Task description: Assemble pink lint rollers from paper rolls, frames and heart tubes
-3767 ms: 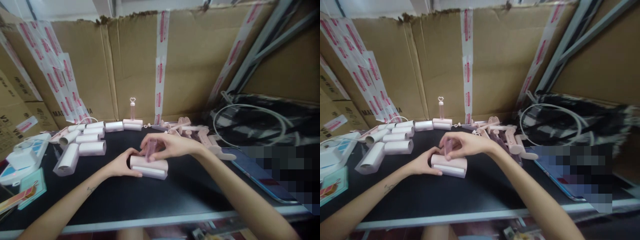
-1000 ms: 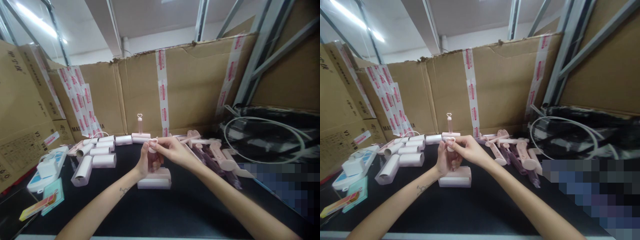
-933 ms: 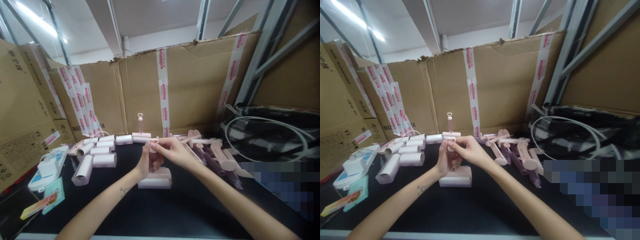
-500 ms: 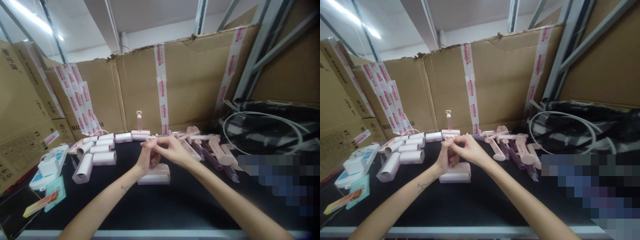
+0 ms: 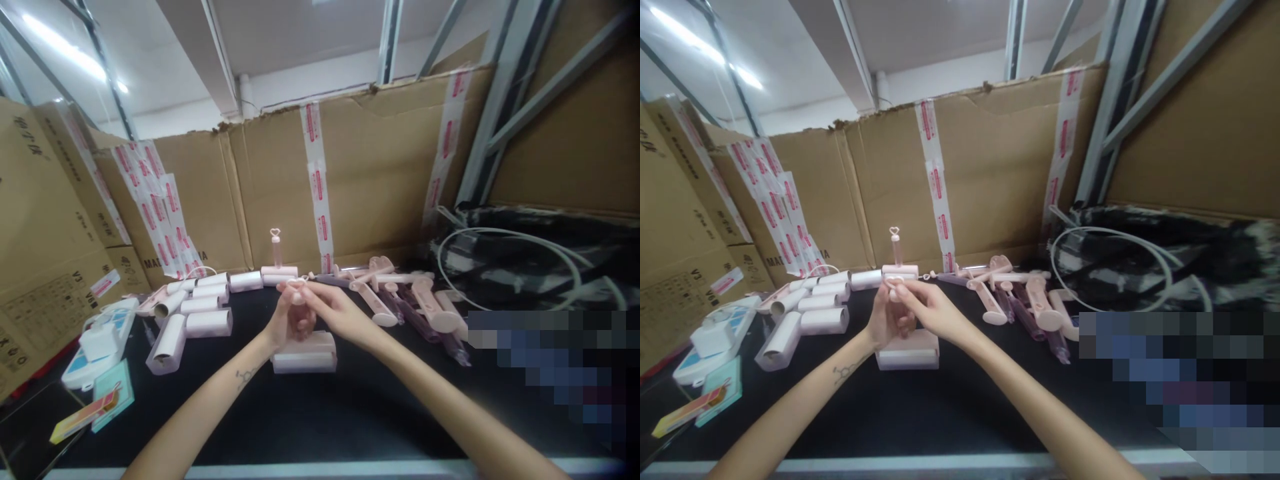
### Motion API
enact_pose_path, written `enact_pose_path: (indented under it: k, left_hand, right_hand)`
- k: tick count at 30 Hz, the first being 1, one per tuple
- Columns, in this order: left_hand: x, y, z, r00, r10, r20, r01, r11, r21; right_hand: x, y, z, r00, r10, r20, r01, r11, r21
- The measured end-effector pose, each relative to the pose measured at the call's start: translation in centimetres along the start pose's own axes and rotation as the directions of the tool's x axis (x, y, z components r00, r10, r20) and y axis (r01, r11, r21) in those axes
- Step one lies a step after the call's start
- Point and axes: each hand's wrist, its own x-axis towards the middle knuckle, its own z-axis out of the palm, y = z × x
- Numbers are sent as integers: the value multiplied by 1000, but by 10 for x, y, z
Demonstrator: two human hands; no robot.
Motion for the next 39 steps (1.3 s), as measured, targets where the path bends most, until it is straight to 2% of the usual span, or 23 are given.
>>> enact_pose_path:
  k: [3, 5, 7, 8, 10, 12, 15, 18, 21, 23, 25, 28, 30, 33, 35, 37, 39]
  left_hand:
    - [-3, 10, -6, 987, 32, 157, -51, 992, 115]
    - [-4, 20, -12, 983, 93, 161, -150, 907, 393]
    - [-3, 33, -25, 984, 161, 81, -169, 677, 716]
    - [-1, 40, -34, 982, 189, 28, -127, 537, 834]
    - [7, 54, -58, 976, 204, -72, 5, 311, 950]
    - [20, 64, -84, 973, 179, -143, 118, 141, 983]
    - [43, 68, -115, 967, 86, -239, 248, -107, 963]
    - [60, 60, -130, 944, 1, -329, 315, -298, 901]
    - [69, 50, -134, 923, -34, -383, 335, -421, 843]
    - [71, 47, -134, 919, -37, -393, 331, -472, 817]
    - [71, 49, -131, 921, -35, -388, 320, -501, 804]
    - [62, 65, -122, 932, -4, -362, 308, -516, 799]
    - [48, 80, -111, 943, 28, -333, 299, -514, 804]
    - [9, 92, -87, 965, 29, -259, 239, -495, 835]
    - [-25, 86, -67, 983, -24, -183, 152, -454, 878]
    - [-56, 70, -49, 991, -118, -57, 20, -295, 955]
    - [-77, 49, -36, 981, -193, 21, -58, -187, 981]
  right_hand:
    - [-9, 1, -19, 1000, -31, 2, 31, 996, -79]
    - [-15, 4, -32, 995, 61, 78, -38, 965, -261]
    - [-18, 9, -41, 954, 213, 213, -82, 865, -496]
    - [-18, 13, -42, 925, 271, 267, -68, 808, -586]
    - [-17, 20, -38, 883, 326, 338, 0, 721, -693]
    - [-15, 26, -29, 860, 337, 383, 50, 691, -721]
    - [-13, 27, -20, 836, 399, 377, -10, 698, -716]
    - [-15, 24, -24, 821, 463, 332, -95, 686, -722]
    - [-18, 25, -37, 805, 511, 302, -142, 661, -737]
    - [-19, 31, -47, 809, 527, 259, -174, 637, -751]
    - [-18, 40, -55, 837, 509, 198, -188, 609, -770]
    - [-10, 58, -64, 879, 461, 124, -192, 578, -793]
    - [-1, 69, -65, 897, 431, 98, -187, 571, -799]
    - [21, 82, -58, 934, 344, 97, -132, 585, -800]
    - [37, 87, -45, 954, 277, 119, -74, 598, -798]
    - [54, 89, -26, 965, 221, 138, -22, 597, -802]
    - [68, 89, -2, 973, 173, 152, 24, 582, -813]
